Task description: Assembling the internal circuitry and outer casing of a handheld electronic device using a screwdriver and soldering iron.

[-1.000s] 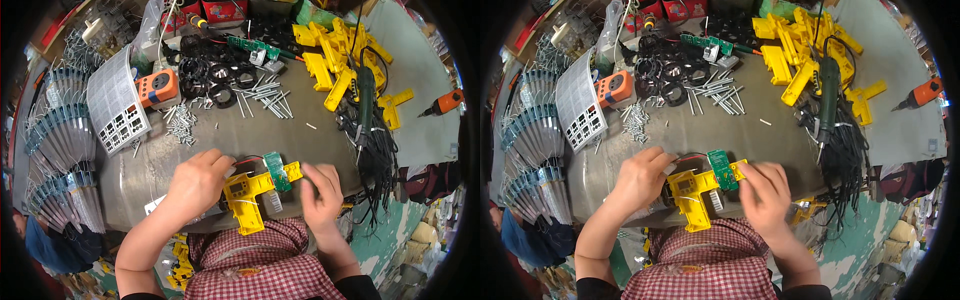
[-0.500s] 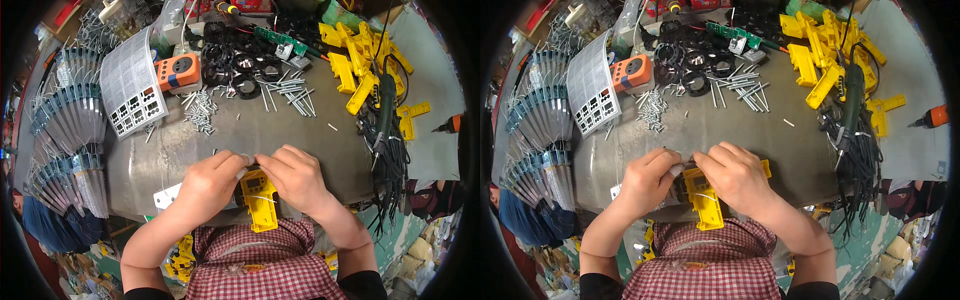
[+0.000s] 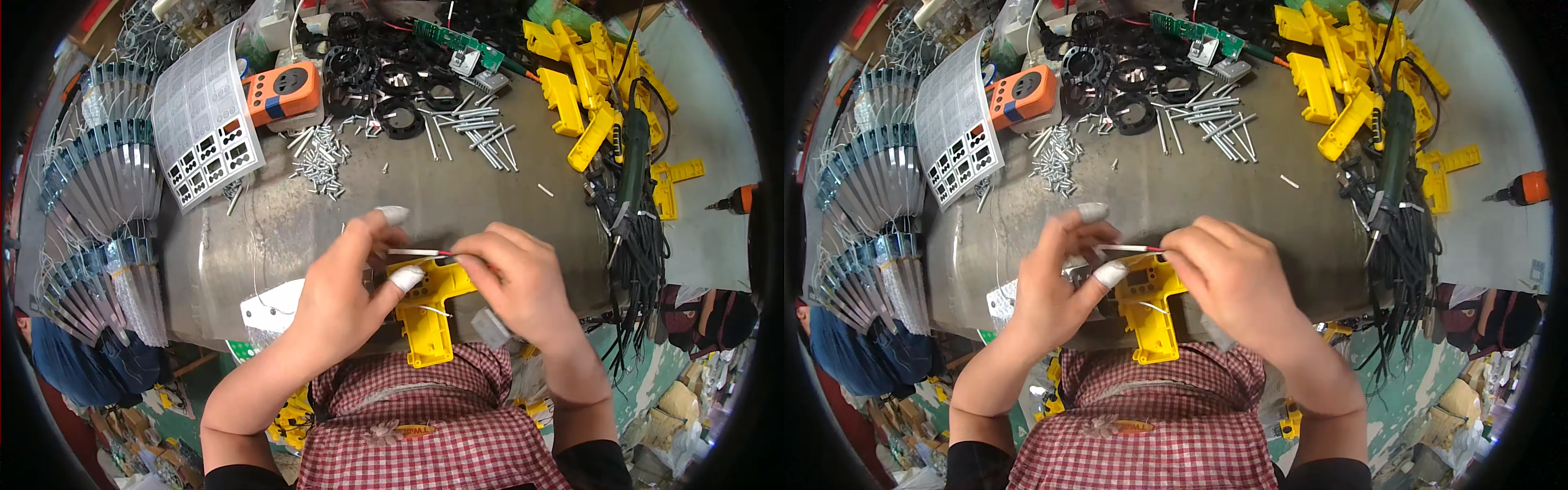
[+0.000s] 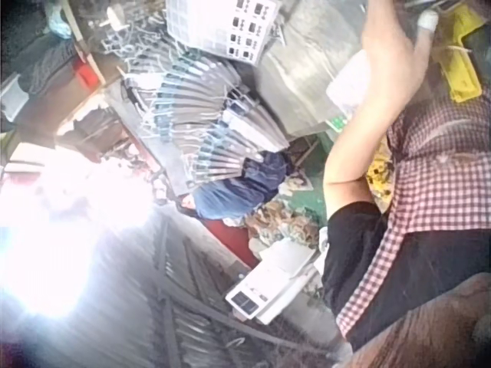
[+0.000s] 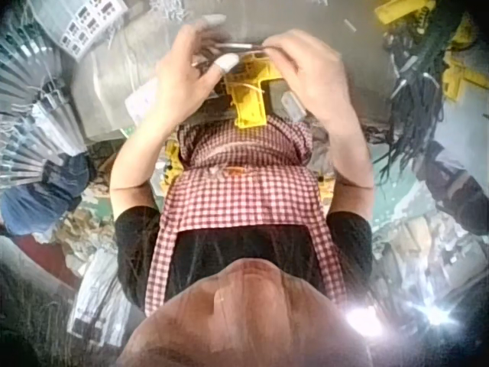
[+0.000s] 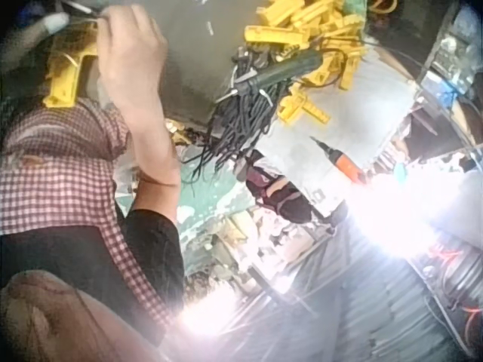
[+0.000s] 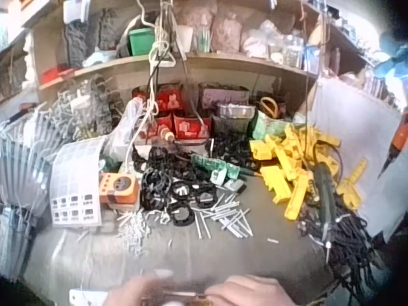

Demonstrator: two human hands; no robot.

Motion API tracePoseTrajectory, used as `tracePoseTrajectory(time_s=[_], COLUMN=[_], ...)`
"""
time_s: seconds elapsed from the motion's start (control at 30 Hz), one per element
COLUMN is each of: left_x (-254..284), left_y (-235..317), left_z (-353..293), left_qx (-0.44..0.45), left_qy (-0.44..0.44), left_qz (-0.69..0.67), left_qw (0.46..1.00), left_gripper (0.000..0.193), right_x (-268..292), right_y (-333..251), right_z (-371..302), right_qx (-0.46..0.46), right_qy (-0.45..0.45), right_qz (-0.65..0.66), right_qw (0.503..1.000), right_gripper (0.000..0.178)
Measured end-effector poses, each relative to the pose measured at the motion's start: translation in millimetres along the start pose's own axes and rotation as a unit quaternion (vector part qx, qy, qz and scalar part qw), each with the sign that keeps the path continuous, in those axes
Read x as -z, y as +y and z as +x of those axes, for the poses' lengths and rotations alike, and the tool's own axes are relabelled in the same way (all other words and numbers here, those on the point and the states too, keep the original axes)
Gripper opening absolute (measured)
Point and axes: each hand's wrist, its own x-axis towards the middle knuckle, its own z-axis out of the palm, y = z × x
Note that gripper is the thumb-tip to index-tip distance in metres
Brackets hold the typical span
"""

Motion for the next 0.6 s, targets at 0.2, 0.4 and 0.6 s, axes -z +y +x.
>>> tracePoseTrajectory(time_s=[0.2, 0.4, 0.6], left_x=[-3.3, 8.5, 13.6], left_y=[-3.3, -26.9, -28.3], left_z=[-28.7, -48.2, -56.9], left_qx=[-0.274, -0.234, -0.221], left_qy=[-0.079, -0.027, -0.031], left_qz=[0.364, 0.218, 0.188], left_qw=[0.887, 0.947, 0.956], left_gripper=[0.032, 0.029, 0.028], right_x=[19.0, 1.8, -11.4], right_y=[0.3, -6.3, -2.5], right_z=[-7.9, -0.3, 6.9], right_qx=[-0.038, 0.038, 0.104], right_qy=[-0.082, -0.135, -0.167], right_qz=[-0.036, -0.067, -0.117], right_qw=[0.995, 0.988, 0.973], right_gripper=[0.010, 0.008, 0.008])
